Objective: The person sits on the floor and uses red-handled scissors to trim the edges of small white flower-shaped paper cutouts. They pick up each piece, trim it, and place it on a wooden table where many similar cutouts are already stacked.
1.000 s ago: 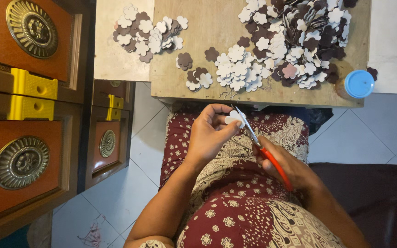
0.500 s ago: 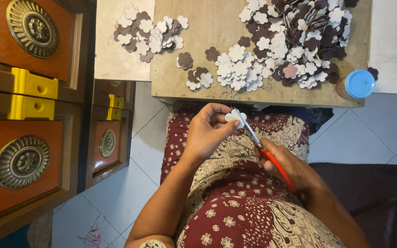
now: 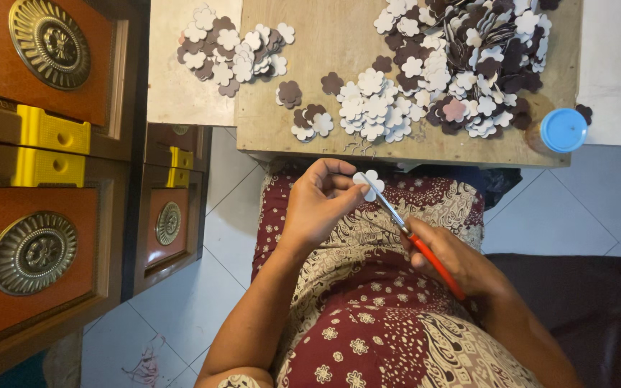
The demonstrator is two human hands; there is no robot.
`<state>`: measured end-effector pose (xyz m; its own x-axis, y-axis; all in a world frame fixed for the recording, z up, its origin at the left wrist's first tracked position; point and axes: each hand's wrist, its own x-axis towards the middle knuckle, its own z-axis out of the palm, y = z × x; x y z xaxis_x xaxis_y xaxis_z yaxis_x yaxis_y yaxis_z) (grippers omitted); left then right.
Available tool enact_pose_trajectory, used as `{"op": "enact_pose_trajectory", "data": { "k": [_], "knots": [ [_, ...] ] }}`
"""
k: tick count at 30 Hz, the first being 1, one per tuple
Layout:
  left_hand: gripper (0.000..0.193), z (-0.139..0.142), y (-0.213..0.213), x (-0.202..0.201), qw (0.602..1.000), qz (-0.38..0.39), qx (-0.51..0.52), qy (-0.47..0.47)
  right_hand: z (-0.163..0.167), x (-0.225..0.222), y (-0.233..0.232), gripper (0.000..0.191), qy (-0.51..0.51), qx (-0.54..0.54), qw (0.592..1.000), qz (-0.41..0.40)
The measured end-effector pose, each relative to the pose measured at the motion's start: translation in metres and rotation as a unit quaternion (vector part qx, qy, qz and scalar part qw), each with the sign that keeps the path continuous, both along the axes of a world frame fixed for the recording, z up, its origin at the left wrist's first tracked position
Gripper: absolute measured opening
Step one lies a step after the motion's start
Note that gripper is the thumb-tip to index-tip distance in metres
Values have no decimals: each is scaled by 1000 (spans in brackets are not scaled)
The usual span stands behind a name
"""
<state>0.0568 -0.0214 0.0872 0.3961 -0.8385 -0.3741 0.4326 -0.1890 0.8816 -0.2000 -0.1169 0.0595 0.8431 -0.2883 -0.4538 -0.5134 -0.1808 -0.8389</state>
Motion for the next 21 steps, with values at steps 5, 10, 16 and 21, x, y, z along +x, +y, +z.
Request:
{"op": "enact_pose_trajectory", "data": {
  "k": [5,10,16,21],
  "knots": [
    [35,-2,0,1,1000,-4,5,-4,-4,-2,-2,95,-2,-11,1000,2],
    [34,-12,0,1,1000,-1,-6,-27,2,2,-2,94,-2,5,1000,2],
    [35,-25,-3,-16,994,20,-82,72,23,17,3,96,-28,41,998,-29],
    [36,-24,-5,-28,992,15,-95,84,28,21,7,106,-56,106,990,-79]
  ]
}}
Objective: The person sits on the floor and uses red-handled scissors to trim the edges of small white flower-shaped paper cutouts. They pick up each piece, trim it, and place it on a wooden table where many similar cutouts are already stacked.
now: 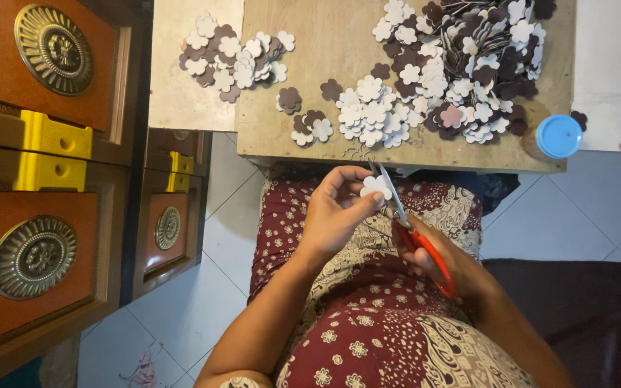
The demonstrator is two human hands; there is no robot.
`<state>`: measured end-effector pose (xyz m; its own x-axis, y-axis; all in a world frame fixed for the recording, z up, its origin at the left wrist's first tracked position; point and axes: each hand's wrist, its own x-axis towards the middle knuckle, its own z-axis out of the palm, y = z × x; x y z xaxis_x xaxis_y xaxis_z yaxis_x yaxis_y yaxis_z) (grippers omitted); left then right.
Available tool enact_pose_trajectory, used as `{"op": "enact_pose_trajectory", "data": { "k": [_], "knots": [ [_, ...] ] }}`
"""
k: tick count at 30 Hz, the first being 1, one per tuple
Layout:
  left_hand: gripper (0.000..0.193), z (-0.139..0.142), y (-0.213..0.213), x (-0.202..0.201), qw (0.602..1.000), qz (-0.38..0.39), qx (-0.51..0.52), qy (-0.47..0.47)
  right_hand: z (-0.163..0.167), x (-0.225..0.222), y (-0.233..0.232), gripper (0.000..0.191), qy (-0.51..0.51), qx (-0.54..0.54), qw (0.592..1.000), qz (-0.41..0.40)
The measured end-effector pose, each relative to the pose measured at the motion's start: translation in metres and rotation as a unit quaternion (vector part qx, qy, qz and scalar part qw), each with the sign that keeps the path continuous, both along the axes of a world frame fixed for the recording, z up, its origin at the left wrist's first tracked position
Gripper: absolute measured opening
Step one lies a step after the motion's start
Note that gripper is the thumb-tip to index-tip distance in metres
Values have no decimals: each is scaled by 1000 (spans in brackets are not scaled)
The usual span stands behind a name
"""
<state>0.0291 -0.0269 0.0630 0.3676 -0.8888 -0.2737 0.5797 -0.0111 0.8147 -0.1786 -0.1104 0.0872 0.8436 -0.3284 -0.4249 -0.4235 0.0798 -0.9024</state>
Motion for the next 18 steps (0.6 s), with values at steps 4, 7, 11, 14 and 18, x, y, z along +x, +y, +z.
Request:
{"op": "enact_pose_trajectory", "data": {
  "k": [4,7,11,14,18],
  "knots": [
    [23,6,-2,0,999,-6,40,-20,-13,-7,2,108,-28,44,999,-9],
    [18,9,-3,0,998,-8,45,-41,-26,-11,3,110,-43,66,997,-18],
    [17,11,-4,-9,999,13,31,-1,-27,-9,5,118,-62,77,994,-35],
    [17,11,-4,-11,999,32,24,15,-18,-7,6,120,-58,63,996,-32],
    [16,12,-3,-13,998,43,36,7,-9,-2,4,118,-46,3,999,-10]
  ]
}}
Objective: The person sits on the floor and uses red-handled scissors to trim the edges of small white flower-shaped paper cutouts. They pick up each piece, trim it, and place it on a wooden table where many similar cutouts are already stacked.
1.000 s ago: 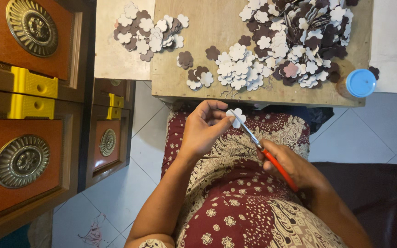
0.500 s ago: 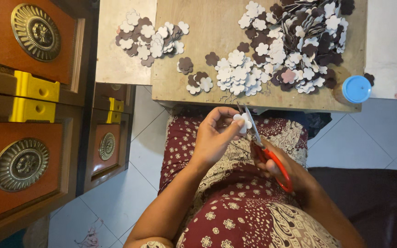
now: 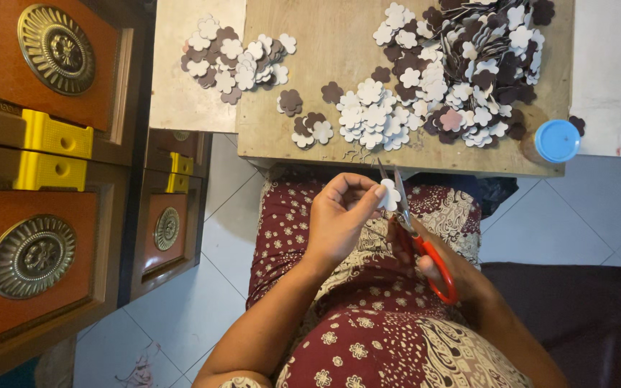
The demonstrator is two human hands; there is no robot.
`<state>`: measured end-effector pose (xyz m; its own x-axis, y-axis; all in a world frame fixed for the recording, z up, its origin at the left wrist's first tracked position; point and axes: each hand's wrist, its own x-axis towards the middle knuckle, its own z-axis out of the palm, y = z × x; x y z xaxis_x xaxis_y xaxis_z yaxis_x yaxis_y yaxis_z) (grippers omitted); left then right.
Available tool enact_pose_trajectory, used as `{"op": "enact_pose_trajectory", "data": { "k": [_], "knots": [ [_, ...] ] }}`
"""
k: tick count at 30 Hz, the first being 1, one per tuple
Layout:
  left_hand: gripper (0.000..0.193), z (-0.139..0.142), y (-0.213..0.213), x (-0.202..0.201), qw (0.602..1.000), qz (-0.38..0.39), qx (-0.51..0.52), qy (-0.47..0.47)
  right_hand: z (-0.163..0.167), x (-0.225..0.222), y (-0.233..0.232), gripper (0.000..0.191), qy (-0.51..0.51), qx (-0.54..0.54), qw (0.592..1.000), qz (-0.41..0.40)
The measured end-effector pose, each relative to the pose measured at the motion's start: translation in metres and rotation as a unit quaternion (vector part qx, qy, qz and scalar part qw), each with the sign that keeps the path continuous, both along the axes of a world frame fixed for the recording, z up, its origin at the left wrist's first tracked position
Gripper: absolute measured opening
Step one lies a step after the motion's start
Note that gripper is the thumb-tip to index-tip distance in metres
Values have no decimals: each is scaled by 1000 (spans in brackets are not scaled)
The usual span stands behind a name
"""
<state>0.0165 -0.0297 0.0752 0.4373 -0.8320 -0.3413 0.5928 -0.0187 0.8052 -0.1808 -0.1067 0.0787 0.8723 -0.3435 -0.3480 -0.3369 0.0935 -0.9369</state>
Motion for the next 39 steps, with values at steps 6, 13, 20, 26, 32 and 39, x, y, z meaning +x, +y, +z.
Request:
{"op": "enact_pose_trajectory", "data": {
  "k": [6,13,20,26,32,39],
  "knots": [
    [16,5,3,-4,998,7,11,-67,4,1,-1,119,13,30,999,-5],
    [15,10,2,-7,998,-11,8,-69,0,3,1,112,-21,25,999,-25],
    [15,9,2,-10,999,-16,1,-45,-3,1,2,105,-26,-26,999,-21],
    [15,4,2,-11,999,-13,-13,-31,-3,4,2,96,-26,-45,998,-29],
    [16,0,3,-11,1000,-2,-9,-21,-2,2,4,89,-33,-36,998,-37],
    [21,6,0,-10,1000,13,-7,-26,-2,2,3,92,-9,-41,999,-29]
  ]
}}
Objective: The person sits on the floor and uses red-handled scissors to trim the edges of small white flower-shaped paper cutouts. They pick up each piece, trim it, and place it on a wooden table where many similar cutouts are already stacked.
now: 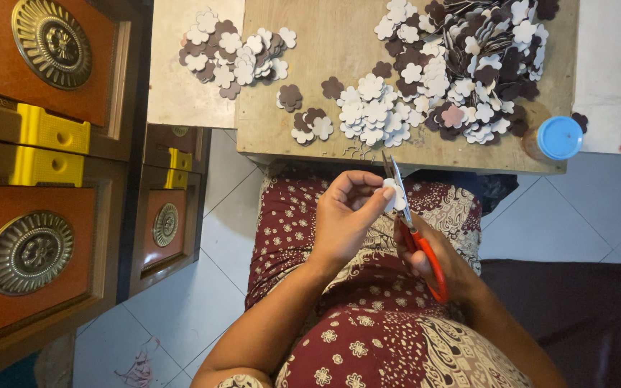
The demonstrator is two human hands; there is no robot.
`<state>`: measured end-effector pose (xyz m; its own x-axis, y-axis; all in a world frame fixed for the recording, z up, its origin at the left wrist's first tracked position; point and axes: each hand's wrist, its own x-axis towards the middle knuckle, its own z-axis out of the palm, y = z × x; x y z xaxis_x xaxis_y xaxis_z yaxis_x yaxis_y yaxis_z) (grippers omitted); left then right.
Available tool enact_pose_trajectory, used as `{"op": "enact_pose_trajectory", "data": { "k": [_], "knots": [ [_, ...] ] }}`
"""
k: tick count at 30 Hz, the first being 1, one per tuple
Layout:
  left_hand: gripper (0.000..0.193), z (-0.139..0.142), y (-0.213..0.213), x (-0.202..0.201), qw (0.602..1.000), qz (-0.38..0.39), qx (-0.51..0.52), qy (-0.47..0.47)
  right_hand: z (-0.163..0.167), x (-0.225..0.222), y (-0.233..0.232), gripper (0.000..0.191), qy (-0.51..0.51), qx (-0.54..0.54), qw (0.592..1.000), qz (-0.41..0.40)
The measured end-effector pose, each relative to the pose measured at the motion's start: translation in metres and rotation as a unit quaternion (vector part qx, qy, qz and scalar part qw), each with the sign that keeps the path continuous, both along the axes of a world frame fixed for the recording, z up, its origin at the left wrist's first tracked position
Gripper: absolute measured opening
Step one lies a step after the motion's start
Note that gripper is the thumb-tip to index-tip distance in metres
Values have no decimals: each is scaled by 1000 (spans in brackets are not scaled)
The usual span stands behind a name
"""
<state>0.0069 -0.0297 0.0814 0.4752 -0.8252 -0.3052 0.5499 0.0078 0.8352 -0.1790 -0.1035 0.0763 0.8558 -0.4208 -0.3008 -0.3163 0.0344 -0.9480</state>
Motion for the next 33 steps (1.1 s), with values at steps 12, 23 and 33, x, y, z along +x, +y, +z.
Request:
{"op": "enact_pose_trajectory", "data": {
  "k": [12,23,33],
  "knots": [
    [17,15,3,3,994,-35,38,-91,-3,-3,0,115,-27,40,999,24],
    [17,8,6,8,994,-36,31,-98,2,-1,-3,113,5,33,999,29],
    [19,5,8,16,994,-44,42,-93,-2,-3,-5,120,87,8,995,38]
  ]
}}
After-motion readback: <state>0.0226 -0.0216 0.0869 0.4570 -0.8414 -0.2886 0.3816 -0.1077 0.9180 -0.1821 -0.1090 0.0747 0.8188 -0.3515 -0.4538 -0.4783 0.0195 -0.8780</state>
